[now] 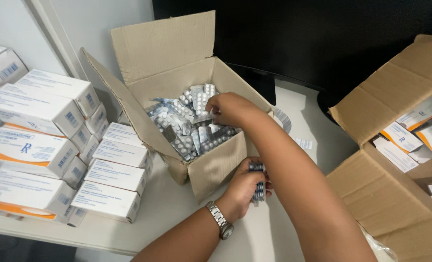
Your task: The person packs blister packs of white pills into small white boxes. They repeatedly take blister strips from a large cardboard box, insert them into the small boxes, and place the filled boxes aside. The workspace contains stacks of empty boxes and a large supply of blister packs.
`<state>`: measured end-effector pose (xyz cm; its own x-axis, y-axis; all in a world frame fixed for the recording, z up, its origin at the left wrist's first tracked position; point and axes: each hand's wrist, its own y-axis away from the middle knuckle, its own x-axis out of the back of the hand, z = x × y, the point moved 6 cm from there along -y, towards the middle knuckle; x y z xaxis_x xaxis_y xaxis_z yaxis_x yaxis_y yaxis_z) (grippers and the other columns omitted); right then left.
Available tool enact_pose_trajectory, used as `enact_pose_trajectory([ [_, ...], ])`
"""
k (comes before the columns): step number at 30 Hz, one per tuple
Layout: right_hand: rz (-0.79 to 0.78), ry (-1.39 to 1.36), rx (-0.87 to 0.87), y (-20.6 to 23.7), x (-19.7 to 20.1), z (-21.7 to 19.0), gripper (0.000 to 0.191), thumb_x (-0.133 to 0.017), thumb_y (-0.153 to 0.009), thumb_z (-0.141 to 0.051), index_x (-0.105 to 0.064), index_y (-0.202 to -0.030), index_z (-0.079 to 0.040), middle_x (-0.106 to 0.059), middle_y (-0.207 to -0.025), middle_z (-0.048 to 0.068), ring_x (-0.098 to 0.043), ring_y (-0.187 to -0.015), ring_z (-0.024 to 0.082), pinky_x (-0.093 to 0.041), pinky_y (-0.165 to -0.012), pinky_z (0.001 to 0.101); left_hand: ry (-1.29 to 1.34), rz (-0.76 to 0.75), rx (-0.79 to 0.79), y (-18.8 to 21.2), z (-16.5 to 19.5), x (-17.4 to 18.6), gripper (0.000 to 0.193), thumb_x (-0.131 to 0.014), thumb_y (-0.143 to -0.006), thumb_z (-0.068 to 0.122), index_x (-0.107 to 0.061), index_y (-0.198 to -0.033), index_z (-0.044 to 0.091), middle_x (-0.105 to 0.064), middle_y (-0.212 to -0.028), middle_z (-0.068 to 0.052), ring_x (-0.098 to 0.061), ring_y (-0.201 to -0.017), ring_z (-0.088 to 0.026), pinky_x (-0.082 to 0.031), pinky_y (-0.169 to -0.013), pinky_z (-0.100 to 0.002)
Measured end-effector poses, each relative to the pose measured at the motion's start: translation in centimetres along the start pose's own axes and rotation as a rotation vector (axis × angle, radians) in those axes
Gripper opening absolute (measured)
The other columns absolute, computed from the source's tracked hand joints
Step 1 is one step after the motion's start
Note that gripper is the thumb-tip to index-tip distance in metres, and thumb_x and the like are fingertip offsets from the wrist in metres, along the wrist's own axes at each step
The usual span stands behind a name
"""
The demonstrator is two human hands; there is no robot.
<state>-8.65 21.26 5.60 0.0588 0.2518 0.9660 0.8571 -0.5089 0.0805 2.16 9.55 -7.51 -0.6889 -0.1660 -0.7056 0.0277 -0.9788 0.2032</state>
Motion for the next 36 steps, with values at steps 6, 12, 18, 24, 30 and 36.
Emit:
enact_pose_trajectory([
  [6, 0.511, 0.104, 0.326, 6.1, 4.6, -3.6, 0.042, -0.089, -0.06, -0.007, -0.075, -0.099, -0.013, -0.073, -0.106, 0.006, -0.067, -0.104, 0.031, -0.054, -0.089, 0.0424, 0.013, 0.007, -0.001, 0.0, 0.4, 0.1, 0.041, -0.059, -0.084, -0.005, -0.053, -0.122, 0.012, -0.065, -0.098, -0.009, -0.063, -0.073, -0.019, -0.055, -0.061, -0.034],
  [12, 0.79, -0.035, 0.33, 15.4, 7.4, -3.5, 0.032, -0.089, -0.077, -0.013, -0.072, -0.104, -0.007, -0.07, -0.105, 0.007, -0.067, -0.098, 0.027, -0.055, -0.081, 0.0372, 0.198, -0.164, -0.268, 1.5, 3.3, -1.5, 0.054, -0.063, -0.089, -0.002, -0.044, -0.137, 0.015, -0.064, -0.118, -0.014, -0.067, -0.091, -0.023, -0.058, -0.076, -0.038],
  [18, 0.715, -0.43, 0.097, 22.2, 6.0, 0.3, 0.029, -0.083, -0.081, -0.014, -0.074, -0.107, -0.005, -0.07, -0.1, 0.006, -0.065, -0.074, 0.011, -0.055, -0.065, 0.025, 0.252, -0.234, -0.369, 3.4, 5.5, -2.6, 0.069, -0.067, -0.093, 0.013, -0.03, -0.15, 0.021, -0.059, -0.134, -0.009, -0.062, -0.115, -0.024, -0.055, -0.099, -0.043],
  [24, 0.569, -0.271, -0.04, 24.8, 2.6, -0.2, 0.044, -0.092, -0.068, -0.029, -0.076, -0.103, -0.006, -0.071, -0.092, 0.007, -0.066, -0.063, 0.014, -0.057, -0.058, 0.0279, 0.219, -0.218, -0.352, 3.6, 5.3, -2.8, 0.066, -0.065, -0.097, 0.01, -0.031, -0.152, 0.022, -0.054, -0.138, -0.011, -0.056, -0.125, -0.022, -0.054, -0.101, -0.041],
  [30, 0.498, -0.233, -0.041, 24.9, 1.9, -1.1, 0.057, -0.093, -0.063, -0.032, -0.075, -0.111, -0.008, -0.068, -0.091, 0.007, -0.065, -0.066, 0.018, -0.057, -0.06, 0.0312, 0.21, -0.268, -0.34, 4.0, 5.8, -2.5, 0.059, -0.065, -0.097, 0.011, -0.035, -0.147, 0.02, -0.058, -0.139, -0.014, -0.06, -0.123, -0.024, -0.057, -0.093, -0.039],
  [36, 0.518, -0.244, 0.002, 25.5, 2.5, -1.5, 0.051, -0.092, -0.065, -0.027, -0.076, -0.111, -0.01, -0.069, -0.092, 0.005, -0.067, -0.074, 0.016, -0.057, -0.063, 0.031, 0.22, -0.314, -0.301, 4.1, 6.0, -2.9, 0.055, -0.065, -0.097, 0.009, -0.038, -0.143, 0.02, -0.059, -0.138, -0.013, -0.06, -0.125, -0.024, -0.058, -0.093, -0.039],
])
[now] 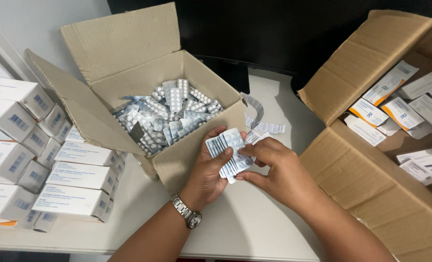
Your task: The person packs blister packs of white pills into small white boxes. They repeatedly take blister strips from a large cardboard box, insert them into the small boxes, and place the filled boxes aside. The workspace contains stacks of empty boxes and a large supply of blister packs.
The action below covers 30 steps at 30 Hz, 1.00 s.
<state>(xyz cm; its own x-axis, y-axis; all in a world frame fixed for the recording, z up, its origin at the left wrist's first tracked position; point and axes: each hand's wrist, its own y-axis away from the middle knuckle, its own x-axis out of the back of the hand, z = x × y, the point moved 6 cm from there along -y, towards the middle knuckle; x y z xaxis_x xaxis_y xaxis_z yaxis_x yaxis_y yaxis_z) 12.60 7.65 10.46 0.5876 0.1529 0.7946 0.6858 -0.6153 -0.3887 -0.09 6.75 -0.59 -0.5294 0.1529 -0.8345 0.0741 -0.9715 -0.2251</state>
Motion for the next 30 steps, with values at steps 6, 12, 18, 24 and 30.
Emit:
enact_pose_trajectory([
  [6, -0.037, -0.069, -0.081, 0.2, -0.2, 2.0, 0.043, -0.092, -0.068, -0.021, -0.078, -0.107, -0.012, -0.072, -0.089, 0.003, -0.067, -0.071, 0.012, -0.059, -0.065, 0.0284, 0.002, 0.01, 0.025, 0.0, -0.1, 0.1, 0.053, -0.066, -0.095, 0.008, -0.04, -0.14, 0.02, -0.06, -0.137, -0.013, -0.06, -0.125, -0.023, -0.059, -0.099, -0.039],
  [12, -0.096, -0.68, -0.247, 0.1, -0.9, 6.2, 0.025, -0.082, -0.082, 0.003, -0.076, -0.106, 0.003, -0.07, -0.087, 0.005, -0.064, -0.077, 0.008, -0.057, -0.069, 0.0246, -0.016, 0.049, -0.004, 0.0, -0.1, 0.6, 0.052, -0.066, -0.095, 0.004, -0.045, -0.139, 0.02, -0.059, -0.13, -0.006, -0.06, -0.123, -0.02, -0.056, -0.1, -0.039],
  [18, -0.133, -0.56, -0.331, -0.2, -1.9, 6.0, 0.03, -0.081, -0.076, 0.003, -0.075, -0.106, -0.001, -0.075, -0.087, 0.003, -0.071, -0.078, 0.009, -0.062, -0.074, 0.0236, -0.02, 0.071, -0.005, -0.1, -0.5, 1.0, 0.05, -0.066, -0.094, 0.003, -0.046, -0.137, 0.019, -0.059, -0.127, -0.004, -0.061, -0.121, -0.018, -0.057, -0.101, -0.04],
  [24, -0.059, 0.073, -0.006, -0.4, -1.1, 1.5, 0.03, -0.087, -0.072, -0.011, -0.08, -0.101, -0.01, -0.065, -0.108, 0.012, -0.067, -0.1, 0.025, -0.06, -0.086, 0.0373, -0.07, 0.077, -0.064, -0.4, -0.6, 2.1, 0.048, -0.065, -0.095, 0.002, -0.048, -0.138, 0.016, -0.061, -0.125, -0.006, -0.062, -0.116, -0.017, -0.056, -0.097, -0.036],
  [30, 0.032, 0.638, 0.521, 0.1, -1.0, -1.4, 0.02, -0.073, -0.067, -0.014, -0.074, -0.086, -0.021, -0.064, -0.142, 0.005, -0.054, -0.136, 0.035, -0.043, -0.109, 0.0505, -0.151, 0.08, 0.012, -1.1, -1.8, 3.4, 0.046, -0.065, -0.096, 0.0, -0.05, -0.137, 0.012, -0.062, -0.12, -0.005, -0.064, -0.104, -0.015, -0.058, -0.087, -0.032],
])
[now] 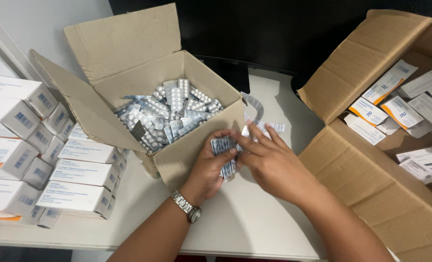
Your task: The person packs blister packs of white pills into small white boxes. They repeatedly take blister strips from a large cardboard box, insert them into the small boxes, and place the filled boxes aside. The workspace contains stacks of empty boxes and a large supply of blister packs.
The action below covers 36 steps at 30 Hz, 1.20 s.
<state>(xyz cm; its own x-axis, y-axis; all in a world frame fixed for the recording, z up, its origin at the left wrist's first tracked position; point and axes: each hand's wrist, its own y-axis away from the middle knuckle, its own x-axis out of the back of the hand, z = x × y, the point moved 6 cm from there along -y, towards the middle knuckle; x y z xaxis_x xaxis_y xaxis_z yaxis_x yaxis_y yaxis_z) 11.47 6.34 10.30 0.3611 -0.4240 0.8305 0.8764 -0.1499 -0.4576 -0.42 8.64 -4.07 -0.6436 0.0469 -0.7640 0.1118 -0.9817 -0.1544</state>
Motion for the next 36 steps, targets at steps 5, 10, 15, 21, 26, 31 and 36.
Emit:
enact_pose_trajectory([
  [5, -0.066, -0.291, -0.192, 0.2, -1.0, 2.6, 0.02, -0.078, -0.077, -0.016, -0.074, -0.097, -0.011, -0.074, -0.121, 0.001, -0.066, -0.119, 0.028, -0.054, -0.095, 0.0406, -0.013, 0.047, 0.057, 0.2, -0.1, -0.4, 0.043, -0.063, -0.098, 0.013, -0.048, -0.137, 0.014, -0.064, -0.117, -0.008, -0.067, -0.096, -0.02, -0.058, -0.072, -0.035],
  [10, -0.114, -0.477, -0.614, 1.5, -1.8, 5.9, 0.039, -0.087, -0.074, -0.031, -0.075, -0.105, -0.013, -0.078, -0.106, 0.005, -0.077, -0.081, 0.024, -0.06, -0.069, 0.0353, 0.062, 0.047, -0.02, 0.8, 0.6, -1.7, 0.05, -0.063, -0.093, 0.014, -0.041, -0.137, 0.021, -0.061, -0.125, -0.009, -0.068, -0.104, -0.022, -0.061, -0.085, -0.036],
  [15, -0.117, -0.623, -0.719, 1.8, -4.4, 3.9, 0.037, -0.083, -0.074, -0.034, -0.074, -0.1, -0.009, -0.074, -0.096, 0.009, -0.077, -0.068, 0.023, -0.06, -0.06, 0.0333, 0.044, 0.071, -0.086, 0.9, -0.5, -0.9, 0.052, -0.066, -0.097, 0.011, -0.041, -0.142, 0.019, -0.056, -0.129, -0.008, -0.063, -0.108, -0.016, -0.057, -0.087, -0.032],
  [21, -0.191, -0.541, -0.495, -0.1, -4.5, 4.0, 0.025, -0.068, -0.096, -0.03, -0.079, -0.09, -0.009, -0.075, -0.088, 0.008, -0.07, -0.078, 0.025, -0.053, -0.068, 0.0389, -0.011, 0.091, -0.053, 0.0, -2.4, -0.5, 0.051, -0.064, -0.099, 0.009, -0.041, -0.144, 0.018, -0.062, -0.118, -0.01, -0.062, -0.098, -0.019, -0.057, -0.079, -0.033],
  [26, 0.115, -0.627, -0.439, -6.2, -2.9, 5.0, 0.02, -0.073, -0.093, -0.025, -0.074, -0.095, -0.005, -0.069, -0.084, 0.01, -0.065, -0.067, 0.022, -0.05, -0.059, 0.0362, -0.137, 0.059, 0.265, 1.0, -4.3, -1.7, 0.053, -0.061, -0.098, 0.015, -0.037, -0.143, 0.03, -0.063, -0.116, -0.004, -0.065, -0.094, -0.016, -0.062, -0.069, -0.036],
  [31, -0.214, -0.887, -0.386, -15.4, -8.4, 0.4, 0.036, -0.085, -0.082, -0.026, -0.065, -0.105, -0.007, -0.069, -0.076, 0.011, -0.066, -0.068, 0.022, -0.051, -0.058, 0.034, -0.229, 0.06, 0.279, 0.6, -5.5, -0.4, 0.04, -0.058, -0.096, 0.019, -0.049, -0.135, 0.021, -0.066, -0.112, -0.002, -0.066, -0.093, -0.019, -0.06, -0.065, -0.037],
  [36, -0.404, -0.738, -0.432, -20.7, -13.9, -4.2, 0.057, -0.088, -0.076, -0.024, -0.06, -0.124, -0.011, -0.071, -0.105, 0.014, -0.069, -0.093, 0.027, -0.055, -0.078, 0.0369, 0.037, 0.015, 0.305, 0.6, -7.4, 2.7, 0.029, -0.058, -0.104, 0.024, -0.062, -0.128, 0.009, -0.07, -0.122, -0.002, -0.068, -0.104, -0.011, -0.061, -0.08, -0.027],
])
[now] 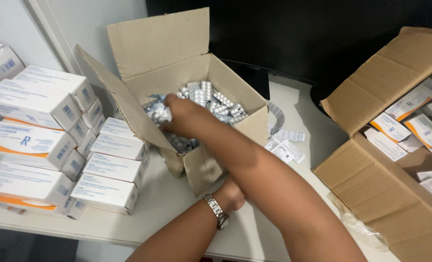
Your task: The person packs blister packs of white pills into small white boxes. They repeatedly take blister strips from a large cardboard box, insert them into the small boxes, and place the filled boxes aside. The workspace contains stacks of empty boxes and a large supply of blister packs.
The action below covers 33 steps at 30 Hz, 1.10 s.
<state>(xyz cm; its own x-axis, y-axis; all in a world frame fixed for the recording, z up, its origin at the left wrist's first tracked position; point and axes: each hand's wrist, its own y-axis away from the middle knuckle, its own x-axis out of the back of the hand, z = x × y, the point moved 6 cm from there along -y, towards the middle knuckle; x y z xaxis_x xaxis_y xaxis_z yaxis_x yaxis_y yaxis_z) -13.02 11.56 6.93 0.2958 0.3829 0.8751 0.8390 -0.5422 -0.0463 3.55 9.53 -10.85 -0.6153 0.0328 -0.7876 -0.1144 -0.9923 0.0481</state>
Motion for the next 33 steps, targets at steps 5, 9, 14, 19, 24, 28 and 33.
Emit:
enact_pose_trajectory([
  [5, 0.177, -0.163, 0.148, 0.3, 2.4, 1.8, 0.035, -0.076, -0.081, -0.007, -0.075, -0.115, -0.01, -0.075, -0.104, 0.01, -0.072, -0.087, 0.021, -0.058, -0.076, 0.0331, -0.309, 0.026, -0.127, 0.0, 2.0, -0.6, 0.025, -0.059, -0.118, 0.024, -0.062, -0.128, 0.001, -0.063, -0.102, -0.019, -0.06, -0.072, -0.02, -0.046, -0.05, -0.029],
  [9, 0.286, -0.438, 0.131, 4.5, 7.1, 5.6, 0.028, -0.074, -0.09, -0.005, -0.074, -0.117, -0.003, -0.07, -0.089, 0.007, -0.064, -0.073, 0.012, -0.054, -0.066, 0.0274, -0.191, 0.15, 0.016, 1.0, 3.3, -1.9, 0.038, -0.054, -0.096, 0.015, -0.05, -0.132, 0.027, -0.069, -0.115, -0.009, -0.07, -0.083, -0.021, -0.061, -0.059, -0.041],
  [14, 0.318, -0.667, 0.024, 9.9, 9.0, 8.5, 0.028, -0.072, -0.092, -0.005, -0.071, -0.12, -0.001, -0.069, -0.084, 0.0, -0.064, -0.073, 0.005, -0.056, -0.065, 0.0214, -0.155, 0.086, -0.083, 1.8, 5.5, -3.6, 0.04, -0.059, -0.098, 0.013, -0.048, -0.137, 0.017, -0.068, -0.121, -0.01, -0.069, -0.089, -0.023, -0.063, -0.064, -0.046],
  [19, 0.398, -0.735, -0.028, 13.9, 10.1, 11.3, 0.028, -0.071, -0.091, -0.003, -0.07, -0.118, -0.001, -0.071, -0.09, 0.001, -0.065, -0.072, 0.007, -0.055, -0.064, 0.0216, -0.079, 0.017, -0.234, 2.9, 7.9, -4.5, 0.05, -0.058, -0.098, 0.019, -0.039, -0.144, 0.023, -0.064, -0.13, -0.013, -0.07, -0.099, -0.025, -0.065, -0.075, -0.047],
  [24, 0.399, -0.938, -0.006, 16.4, 11.9, 13.9, 0.028, -0.069, -0.094, -0.002, -0.069, -0.121, 0.001, -0.071, -0.09, 0.003, -0.065, -0.075, 0.01, -0.056, -0.066, 0.0238, -0.064, -0.017, -0.283, 3.8, 9.3, -5.3, 0.053, -0.059, -0.099, 0.02, -0.036, -0.147, 0.019, -0.062, -0.134, -0.017, -0.069, -0.101, -0.026, -0.063, -0.077, -0.047],
  [28, 0.336, -0.778, -0.031, 17.4, 13.8, 14.2, 0.035, -0.07, -0.088, 0.001, -0.066, -0.123, -0.002, -0.071, -0.094, -0.001, -0.068, -0.084, 0.007, -0.058, -0.071, 0.0227, -0.069, -0.038, -0.28, 3.9, 9.5, -5.5, 0.055, -0.058, -0.099, 0.02, -0.033, -0.147, 0.019, -0.061, -0.134, -0.017, -0.069, -0.103, -0.026, -0.064, -0.078, -0.047],
  [33, -0.104, -0.51, 0.064, 19.1, 12.4, 11.4, 0.039, -0.076, -0.083, 0.001, -0.067, -0.12, -0.005, -0.073, -0.085, 0.001, -0.068, -0.079, 0.009, -0.056, -0.071, 0.025, -0.033, -0.088, -0.16, 3.7, 8.6, -5.2, 0.058, -0.06, -0.097, 0.023, -0.034, -0.148, 0.015, -0.061, -0.131, -0.019, -0.071, -0.106, -0.03, -0.063, -0.075, -0.047],
])
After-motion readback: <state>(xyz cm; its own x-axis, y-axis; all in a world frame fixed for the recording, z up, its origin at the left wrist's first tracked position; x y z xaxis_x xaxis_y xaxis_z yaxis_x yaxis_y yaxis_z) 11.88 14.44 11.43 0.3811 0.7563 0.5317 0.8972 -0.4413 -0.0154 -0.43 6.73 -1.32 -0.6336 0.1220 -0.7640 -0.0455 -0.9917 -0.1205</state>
